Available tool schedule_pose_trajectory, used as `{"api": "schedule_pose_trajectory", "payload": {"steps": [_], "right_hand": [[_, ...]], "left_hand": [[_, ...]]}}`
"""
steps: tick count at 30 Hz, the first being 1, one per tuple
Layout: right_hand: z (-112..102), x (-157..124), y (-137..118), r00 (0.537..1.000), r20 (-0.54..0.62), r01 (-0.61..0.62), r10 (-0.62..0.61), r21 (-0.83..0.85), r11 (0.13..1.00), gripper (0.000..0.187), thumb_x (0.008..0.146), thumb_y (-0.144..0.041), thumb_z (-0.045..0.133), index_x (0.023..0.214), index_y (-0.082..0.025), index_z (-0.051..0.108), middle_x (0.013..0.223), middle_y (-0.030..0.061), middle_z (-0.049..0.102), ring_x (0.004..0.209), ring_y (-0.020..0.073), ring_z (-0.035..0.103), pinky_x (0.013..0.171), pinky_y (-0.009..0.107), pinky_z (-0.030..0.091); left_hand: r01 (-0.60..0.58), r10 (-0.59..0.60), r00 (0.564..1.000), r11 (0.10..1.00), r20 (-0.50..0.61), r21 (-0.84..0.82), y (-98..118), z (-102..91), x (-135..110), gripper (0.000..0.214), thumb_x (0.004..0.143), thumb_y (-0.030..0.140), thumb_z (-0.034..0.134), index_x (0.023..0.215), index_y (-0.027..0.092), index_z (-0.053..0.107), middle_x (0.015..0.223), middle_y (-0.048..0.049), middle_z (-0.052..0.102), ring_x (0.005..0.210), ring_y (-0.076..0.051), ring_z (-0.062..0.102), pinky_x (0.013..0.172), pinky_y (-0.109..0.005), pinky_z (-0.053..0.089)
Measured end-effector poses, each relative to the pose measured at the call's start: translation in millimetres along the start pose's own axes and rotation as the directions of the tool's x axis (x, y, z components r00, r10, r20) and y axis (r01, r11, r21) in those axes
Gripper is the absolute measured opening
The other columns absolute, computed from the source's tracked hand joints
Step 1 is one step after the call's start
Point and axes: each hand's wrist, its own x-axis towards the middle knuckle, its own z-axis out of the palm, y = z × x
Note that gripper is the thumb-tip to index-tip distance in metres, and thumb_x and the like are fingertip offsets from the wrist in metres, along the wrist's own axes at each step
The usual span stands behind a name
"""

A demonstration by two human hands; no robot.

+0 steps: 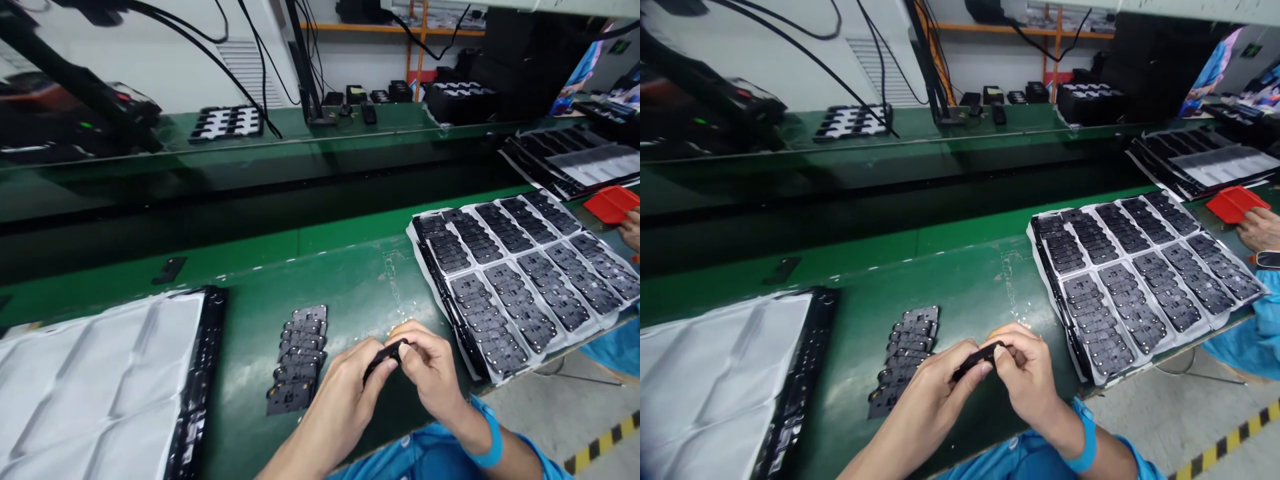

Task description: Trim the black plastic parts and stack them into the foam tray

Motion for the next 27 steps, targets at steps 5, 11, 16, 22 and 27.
{"api": "schedule_pose_trajectory", "payload": {"steps": [5, 11, 16, 22, 27], "right_hand": [[-2.4, -0.2, 4.2, 0.998, 0.037, -0.046, 0.045, 0.034, 0.998, 0.021, 0.095, -0.022, 0.057, 0.092, -0.019, 0.077, 0.094, 0.0069, 0.071, 0.075, 0.0171, 0.065, 0.062, 0.026, 0.052], [-18.5, 3.2, 6.7, 0.976, 0.181, -0.137, 0.122, 0.073, 0.988, 0.02, 0.098, -0.024, 0.055, 0.103, -0.018, 0.073, 0.099, 0.0047, 0.066, 0.063, 0.0117, 0.06, 0.06, 0.026, 0.049], [-24.8, 5.1, 8.1, 0.984, 0.105, -0.137, 0.144, -0.071, 0.988, 0.018, 0.103, -0.029, 0.058, 0.092, -0.019, 0.069, 0.073, -0.0009, 0.063, 0.063, 0.0144, 0.063, 0.063, 0.026, 0.05], [-17.4, 2.3, 8.3, 0.985, 0.062, -0.16, 0.16, 0.003, 0.987, 0.018, 0.103, -0.03, 0.06, 0.089, -0.02, 0.066, 0.069, -0.0006, 0.068, 0.06, 0.0155, 0.069, 0.061, 0.025, 0.056], [-12.0, -2.8, 6.9, 0.992, 0.029, -0.126, 0.126, -0.011, 0.992, 0.017, 0.104, -0.028, 0.061, 0.092, -0.019, 0.07, 0.076, 0.0004, 0.067, 0.064, 0.0161, 0.072, 0.062, 0.026, 0.06]], "left_hand": [[0.054, -0.054, 0.998, 0.998, 0.017, -0.017, -7.0, -0.2, 5.8, 0.032, 0.101, 0.036, 0.048, 0.071, 0.024, 0.047, 0.068, 0.0011, 0.057, 0.062, -0.018, 0.052, 0.062, -0.028, 0.039], [0.093, -0.087, 0.99, 0.995, 0.114, -0.047, -12.6, -2.5, 12.9, 0.031, 0.103, 0.036, 0.046, 0.077, 0.022, 0.055, 0.069, 0.0024, 0.054, 0.063, -0.017, 0.05, 0.061, -0.028, 0.035], [0.115, -0.09, 0.986, 0.977, 0.141, -0.18, -17.5, -3.8, 13.3, 0.024, 0.103, 0.036, 0.05, 0.09, 0.02, 0.064, 0.08, 0.0004, 0.059, 0.069, -0.017, 0.053, 0.063, -0.027, 0.039], [0.101, -0.084, 0.995, 0.869, 0.056, -0.485, -15.9, -2.7, 5.4, 0.027, 0.107, 0.035, 0.045, 0.107, 0.018, 0.066, 0.099, -0.0045, 0.062, 0.067, -0.013, 0.056, 0.065, -0.029, 0.044], [0.037, -0.069, 0.997, 0.823, -0.036, -0.567, -12.6, 5.2, 1.5, 0.039, 0.11, 0.04, 0.038, 0.101, 0.017, 0.068, 0.098, -0.0052, 0.058, 0.068, -0.014, 0.051, 0.067, -0.031, 0.043]]}}
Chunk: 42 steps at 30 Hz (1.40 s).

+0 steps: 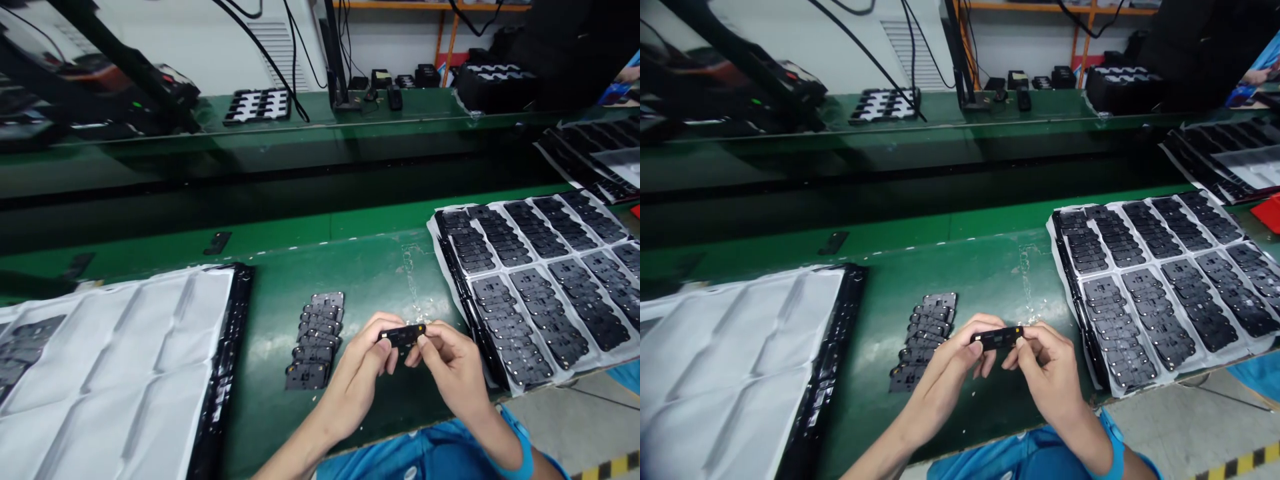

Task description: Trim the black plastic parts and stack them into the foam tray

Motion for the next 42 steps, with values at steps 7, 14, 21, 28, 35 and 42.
{"api": "schedule_pose_trajectory", "payload": {"steps": [7, 14, 21, 28, 35, 42], "right_hand": [[0.7, -5.1, -6.9, 0.997, 0.012, 0.082, -0.082, -0.074, 0.994, 0.022, 0.105, -0.021, 0.059, 0.09, -0.019, 0.075, 0.077, 0.0021, 0.068, 0.066, 0.0157, 0.073, 0.062, 0.024, 0.059], [3.4, -5.1, -12.1, 0.99, 0.037, 0.137, -0.134, -0.122, 0.983, 0.028, 0.104, -0.018, 0.058, 0.082, -0.02, 0.076, 0.076, 0.0026, 0.07, 0.066, 0.0156, 0.073, 0.061, 0.023, 0.058], [2.0, -6.9, -10.2, 0.995, 0.027, 0.102, -0.1, -0.098, 0.99, 0.026, 0.105, -0.021, 0.059, 0.087, -0.021, 0.078, 0.077, 0.0025, 0.071, 0.068, 0.0162, 0.075, 0.062, 0.022, 0.06], [-0.1, -6.3, -7.3, 0.998, 0.008, 0.055, -0.055, -0.058, 0.997, 0.027, 0.105, -0.024, 0.06, 0.085, -0.021, 0.077, 0.077, 0.0029, 0.072, 0.068, 0.0172, 0.075, 0.063, 0.024, 0.061], [-7.0, -3.9, -7.6, 0.995, -0.102, 0.011, -0.009, 0.014, 1.0, 0.02, 0.101, -0.029, 0.068, 0.087, -0.02, 0.079, 0.075, 0.002, 0.07, 0.064, 0.0175, 0.075, 0.062, 0.025, 0.064], [-19.8, -4.1, -3.3, 0.98, -0.201, -0.017, 0.013, -0.018, 1.0, 0.02, 0.102, -0.031, 0.066, 0.09, -0.021, 0.078, 0.08, 0.0038, 0.076, 0.064, 0.018, 0.076, 0.065, 0.026, 0.065]], "left_hand": [[-0.038, 0.034, 0.997, 0.998, -0.076, -0.051, -11.8, 3.6, 0.1, 0.04, 0.111, 0.038, 0.036, 0.095, 0.016, 0.065, 0.102, -0.0051, 0.059, 0.065, -0.012, 0.046, 0.065, -0.03, 0.04], [-0.099, 0.093, 0.99, 0.994, -0.108, -0.046, -19.5, 4.6, -0.5, 0.039, 0.112, 0.039, 0.036, 0.092, 0.018, 0.063, 0.103, -0.0037, 0.057, 0.068, -0.013, 0.046, 0.062, -0.026, 0.041], [-0.103, 0.105, 0.988, 0.994, -0.111, 0.025, -23.5, 6.3, -0.9, 0.038, 0.112, 0.037, 0.034, 0.094, 0.019, 0.062, 0.104, -0.0052, 0.056, 0.088, -0.018, 0.056, 0.065, -0.025, 0.043], [-0.101, 0.102, 0.993, 0.995, -0.059, 0.017, -21.7, 5.1, 2.1, 0.036, 0.112, 0.033, 0.033, 0.095, 0.019, 0.061, 0.104, -0.005, 0.055, 0.081, -0.016, 0.053, 0.066, -0.026, 0.043], [-0.048, 0.045, 0.996, 0.998, 0.08, 0.032, -13.4, 7.5, 6.2, 0.021, 0.107, 0.03, 0.044, 0.116, 0.019, 0.06, 0.1, -0.0051, 0.06, 0.079, -0.017, 0.054, 0.073, -0.029, 0.046], [0.062, -0.079, 0.996, 0.951, 0.043, 0.303, -19.7, 0.4, 9.0, 0.028, 0.097, 0.028, 0.063, 0.124, 0.023, 0.063, 0.096, -0.0018, 0.067, 0.082, -0.019, 0.06, 0.075, -0.029, 0.047]]}}
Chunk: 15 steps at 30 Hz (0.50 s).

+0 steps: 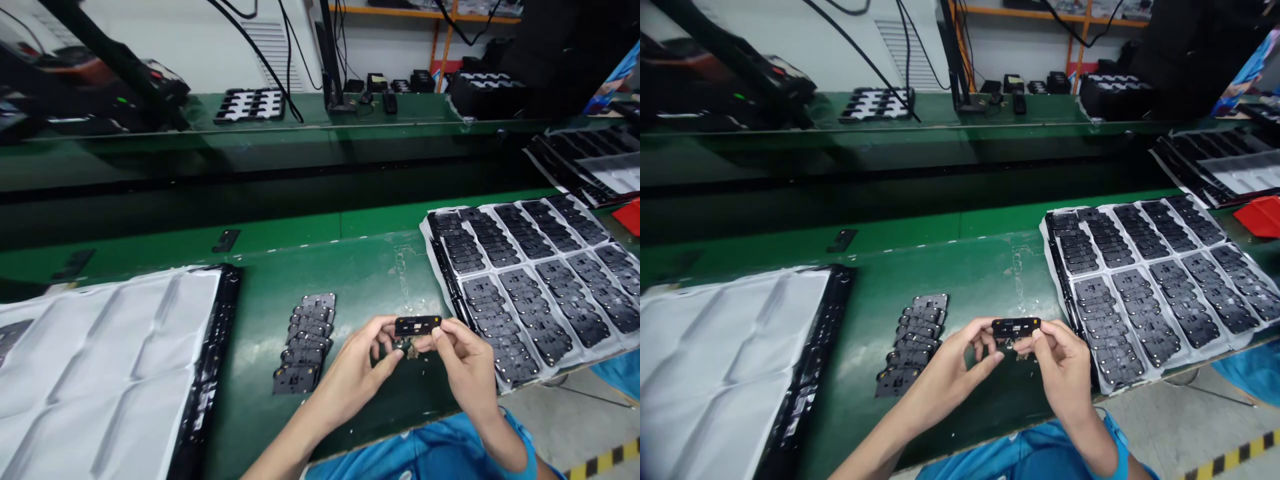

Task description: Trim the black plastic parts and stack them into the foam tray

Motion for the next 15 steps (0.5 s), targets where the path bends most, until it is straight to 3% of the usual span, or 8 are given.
{"api": "schedule_pose_trajectory", "payload": {"steps": [2, 4, 6, 12, 15], "right_hand": [[-0.4, -0.1, 1.6, 1.0, 0.031, 0.002, -0.002, 0.0, 1.0, 0.018, 0.102, -0.031, 0.065, 0.096, -0.021, 0.079, 0.085, 0.0047, 0.077, 0.069, 0.0188, 0.078, 0.069, 0.027, 0.066], [0.0, -0.1, 2.7, 0.996, 0.086, 0.013, -0.013, 0.006, 1.0, 0.02, 0.104, -0.03, 0.062, 0.107, -0.021, 0.079, 0.095, 0.0067, 0.078, 0.077, 0.0202, 0.08, 0.075, 0.029, 0.066], [0.3, 0.5, 3.1, 0.99, 0.141, 0.029, -0.029, 0.004, 1.0, 0.024, 0.105, -0.027, 0.056, 0.113, -0.02, 0.078, 0.103, 0.0086, 0.079, 0.085, 0.0218, 0.081, 0.082, 0.031, 0.066], [3.7, 5.9, -0.2, 0.984, 0.153, 0.107, -0.094, -0.078, 0.991, 0.023, 0.103, -0.025, 0.055, 0.11, -0.019, 0.076, 0.096, 0.0079, 0.078, 0.085, 0.0216, 0.078, 0.079, 0.03, 0.063], [8.2, 8.3, -0.4, 0.98, 0.187, 0.1, -0.07, -0.153, 0.983, 0.02, 0.103, -0.029, 0.059, 0.099, -0.018, 0.075, 0.09, 0.0067, 0.076, 0.082, 0.0207, 0.075, 0.079, 0.029, 0.061]], "left_hand": [[0.0, 0.0, 0.998, 1.0, -0.056, -0.005, -0.3, -0.2, 2.9, 0.026, 0.095, 0.033, 0.065, 0.119, 0.023, 0.066, 0.092, -0.0009, 0.068, 0.081, -0.02, 0.061, 0.076, -0.03, 0.048], [-0.008, 0.005, 0.996, 1.0, -0.093, -0.03, 0.7, 0.1, 6.8, 0.019, 0.099, 0.038, 0.06, 0.101, 0.021, 0.069, 0.084, -0.0006, 0.067, 0.078, -0.02, 0.062, 0.075, -0.03, 0.048], [-0.011, 0.005, 0.993, 0.999, -0.115, -0.054, 2.3, 0.4, 10.7, 0.026, 0.1, 0.04, 0.055, 0.087, 0.021, 0.066, 0.077, -0.0006, 0.066, 0.074, -0.02, 0.063, 0.072, -0.03, 0.048], [0.0, -0.022, 0.987, 0.991, -0.157, -0.137, 3.9, 0.3, 17.3, 0.026, 0.097, 0.042, 0.06, 0.082, 0.021, 0.063, 0.071, 0.0007, 0.065, 0.07, -0.02, 0.064, 0.071, -0.029, 0.049], [0.003, -0.028, 0.987, 0.987, -0.156, -0.161, 3.2, 2.2, 17.9, 0.027, 0.097, 0.043, 0.061, 0.083, 0.02, 0.064, 0.072, 0.0002, 0.065, 0.07, -0.02, 0.064, 0.071, -0.03, 0.049]]}}
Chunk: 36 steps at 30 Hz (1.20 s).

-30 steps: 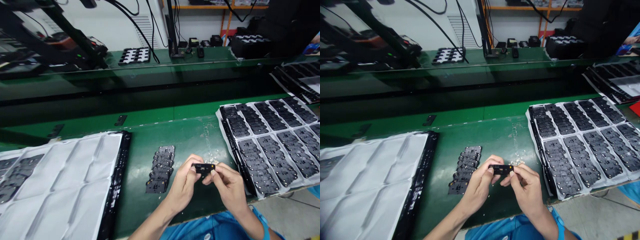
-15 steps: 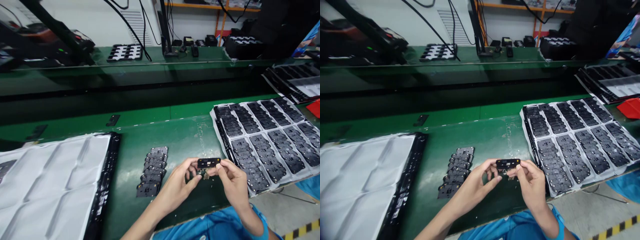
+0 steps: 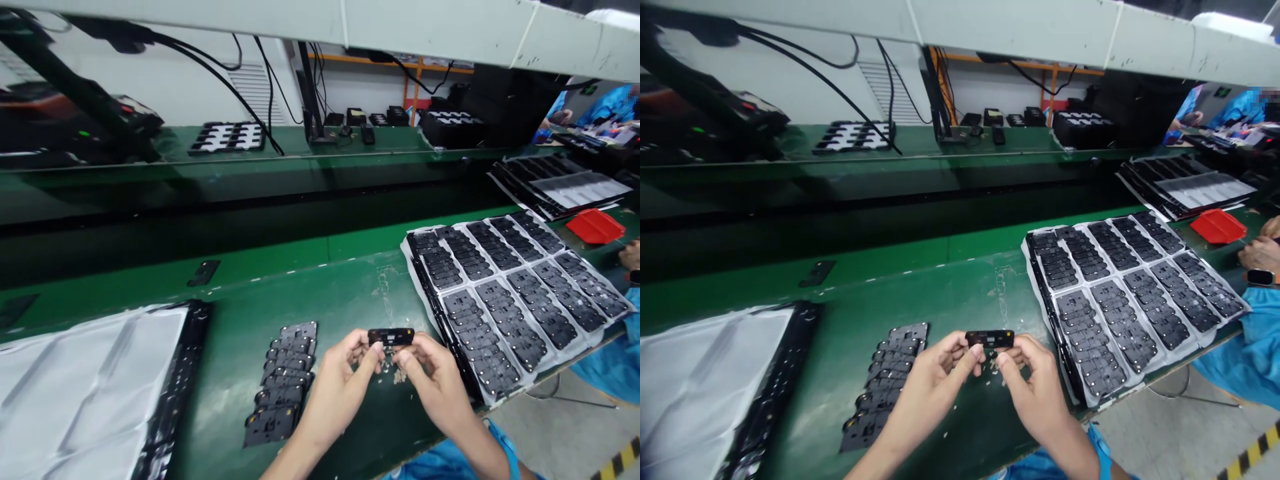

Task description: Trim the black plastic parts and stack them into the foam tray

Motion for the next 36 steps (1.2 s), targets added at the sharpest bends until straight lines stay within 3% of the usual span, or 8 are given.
{"api": "schedule_pose_trajectory", "payload": {"steps": [4, 7, 10, 15, 21, 28, 32, 36], "right_hand": [[2.1, 0.8, 1.4, 0.999, -0.033, -0.02, 0.019, -0.044, 0.999, 0.026, 0.105, -0.036, 0.057, 0.092, -0.018, 0.072, 0.088, 0.0063, 0.076, 0.083, 0.0208, 0.073, 0.081, 0.029, 0.06], [2.9, 0.8, -0.2, 0.996, -0.089, -0.025, 0.025, 0.003, 1.0, 0.027, 0.106, -0.039, 0.057, 0.106, -0.018, 0.072, 0.092, 0.0072, 0.077, 0.083, 0.0205, 0.074, 0.08, 0.028, 0.059], [6.7, -0.1, -3.3, 0.993, -0.096, -0.052, 0.063, 0.116, 0.992, 0.033, 0.105, -0.044, 0.058, 0.115, -0.016, 0.071, 0.076, 0.004, 0.074, 0.068, 0.0187, 0.072, 0.065, 0.026, 0.058], [4.4, -13.3, 2.8, 0.989, -0.094, -0.101, 0.113, 0.123, 0.987, 0.04, 0.1, -0.045, 0.067, 0.129, -0.017, 0.069, 0.07, 0.0011, 0.07, 0.062, 0.0181, 0.071, 0.062, 0.025, 0.06], [-10.9, -19.9, 26.6, 0.99, 0.084, -0.109, 0.11, -0.012, 0.994, 0.033, 0.097, -0.041, 0.072, 0.124, -0.021, 0.074, 0.07, 0.0031, 0.074, 0.059, 0.0204, 0.072, 0.058, 0.027, 0.062], [26.5, -38.0, 18.7, 0.975, 0.088, -0.205, 0.203, 0.013, 0.979, 0.032, 0.097, -0.048, 0.07, 0.112, -0.021, 0.077, 0.063, 0.0004, 0.068, 0.053, 0.0185, 0.066, 0.054, 0.026, 0.059], [37.8, -39.9, 19.4, 0.967, 0.177, -0.187, 0.184, -0.001, 0.982, 0.033, 0.098, -0.049, 0.068, 0.112, -0.02, 0.076, 0.062, 0.0002, 0.068, 0.053, 0.0193, 0.067, 0.054, 0.026, 0.058], [36.9, -36.7, 24.9, 0.958, 0.231, -0.165, 0.173, -0.052, 0.985, 0.036, 0.101, -0.049, 0.065, 0.116, -0.018, 0.075, 0.062, 0.0004, 0.068, 0.054, 0.019, 0.067, 0.055, 0.026, 0.057]], "left_hand": [[0.023, -0.023, 1.0, 1.0, 0.018, -0.012, 0.3, 1.4, -1.5, 0.033, 0.097, 0.047, 0.061, 0.079, 0.02, 0.062, 0.068, -0.0001, 0.064, 0.067, -0.019, 0.061, 0.068, -0.029, 0.047], [0.031, -0.03, 0.998, 0.999, 0.057, -0.026, 2.4, -0.3, -2.5, 0.038, 0.098, 0.05, 0.059, 0.076, 0.02, 0.061, 0.066, -0.0007, 0.064, 0.063, -0.017, 0.058, 0.064, -0.027, 0.044], [0.023, -0.019, 0.998, 0.998, 0.061, -0.059, 5.5, -1.0, -4.8, 0.04, 0.1, 0.051, 0.055, 0.077, 0.019, 0.062, 0.067, -0.0014, 0.064, 0.059, -0.015, 0.055, 0.059, -0.026, 0.042], [-0.023, 0.018, 0.999, 0.983, -0.028, -0.182, 5.8, 9.6, -20.8, 0.026, 0.102, 0.04, 0.056, 0.1, 0.016, 0.066, 0.066, 0.003, 0.059, 0.058, -0.013, 0.055, 0.059, -0.023, 0.044], [-0.076, 0.036, 0.988, 0.96, -0.151, -0.268, -20.5, 23.4, -51.7, 0.029, 0.106, 0.035, 0.051, 0.113, 0.015, 0.07, 0.094, -0.0053, 0.064, 0.062, -0.011, 0.06, 0.063, -0.024, 0.049], [0.017, -0.106, 0.972, 0.922, -0.209, -0.387, -42.4, 19.1, -88.6, 0.031, 0.106, 0.039, 0.052, 0.116, 0.015, 0.068, 0.083, -0.0037, 0.064, 0.065, -0.013, 0.061, 0.064, -0.024, 0.05], [0.007, -0.093, 0.97, 0.933, -0.223, -0.359, -44.6, 11.7, -96.0, 0.033, 0.107, 0.04, 0.05, 0.114, 0.015, 0.07, 0.07, 0.0001, 0.06, 0.06, -0.013, 0.058, 0.061, -0.024, 0.048], [-0.017, -0.021, 0.979, 0.983, -0.205, -0.182, -49.4, -7.5, -109.6, 0.028, 0.106, 0.033, 0.054, 0.124, 0.019, 0.07, 0.091, -0.005, 0.069, 0.072, -0.016, 0.067, 0.072, -0.028, 0.055]]}}
